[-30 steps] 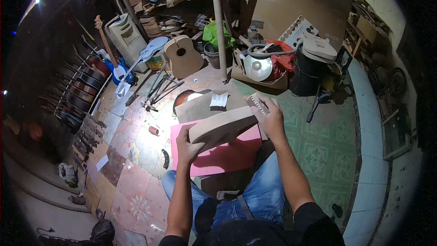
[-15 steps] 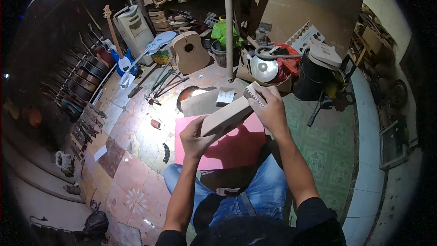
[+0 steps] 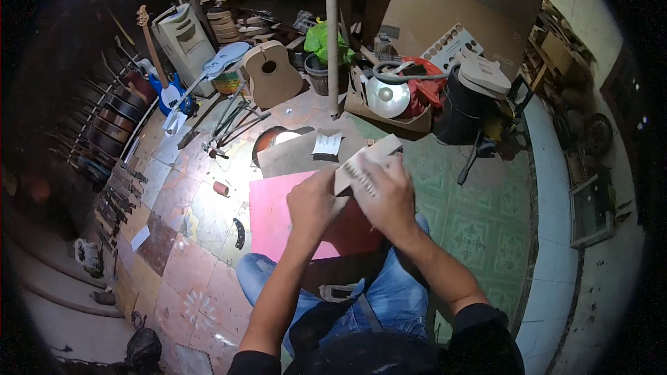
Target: The person sands the curved edges of a wooden electric guitar body using a sanding block, frequently turning the body over to reach different sides.
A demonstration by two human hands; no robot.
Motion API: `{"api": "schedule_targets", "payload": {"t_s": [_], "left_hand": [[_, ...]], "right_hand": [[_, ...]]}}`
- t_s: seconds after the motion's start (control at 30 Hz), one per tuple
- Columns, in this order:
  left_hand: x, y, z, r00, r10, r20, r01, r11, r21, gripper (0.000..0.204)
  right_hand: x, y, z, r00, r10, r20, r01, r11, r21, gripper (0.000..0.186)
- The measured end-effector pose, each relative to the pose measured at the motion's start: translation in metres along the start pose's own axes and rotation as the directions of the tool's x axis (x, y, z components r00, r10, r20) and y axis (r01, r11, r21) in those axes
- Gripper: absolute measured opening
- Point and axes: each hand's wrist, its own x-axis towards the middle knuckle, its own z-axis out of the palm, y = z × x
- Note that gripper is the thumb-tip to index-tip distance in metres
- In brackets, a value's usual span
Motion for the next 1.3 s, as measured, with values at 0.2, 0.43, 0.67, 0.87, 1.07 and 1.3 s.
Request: {"api": "schedule_targets", "payload": {"t_s": [0.2, 0.43, 0.67, 0.87, 1.07, 1.3], "left_hand": [[-0.003, 0.008, 0.003, 1.0, 0.02, -0.019, -0.02, 0.999, -0.038, 0.051], [-0.007, 0.007, 0.0, 0.998, -0.013, -0.067, 0.007, 0.996, -0.084, 0.044], [-0.007, 0.001, -0.005, 0.997, -0.078, -0.003, 0.078, 0.997, -0.023, 0.043], [-0.003, -0.001, 0.007, 0.993, 0.036, -0.116, -0.048, 0.994, -0.101, 0.044], [-0.005, -0.001, -0.002, 0.996, -0.085, 0.002, 0.085, 0.988, -0.126, 0.043], [-0.006, -0.007, 0.007, 0.994, 0.011, -0.106, -0.02, 0.996, -0.088, 0.043]], "right_hand": [[0.021, 0.049, 0.006, 0.969, 0.247, -0.001, -0.241, 0.949, 0.205, 0.046], [0.02, 0.075, 0.011, 0.976, 0.205, 0.078, -0.217, 0.953, 0.21, 0.041], [-0.009, -0.008, 0.003, 0.991, -0.13, 0.018, 0.128, 0.987, 0.094, 0.042], [0.029, 0.058, 0.012, 0.957, 0.284, 0.055, -0.283, 0.959, -0.033, 0.041], [-0.018, 0.016, 0.009, 0.996, -0.015, -0.09, 0.025, 0.994, 0.109, 0.041], [-0.022, 0.006, 0.011, 0.982, -0.131, -0.138, 0.14, 0.989, 0.053, 0.04]]}}
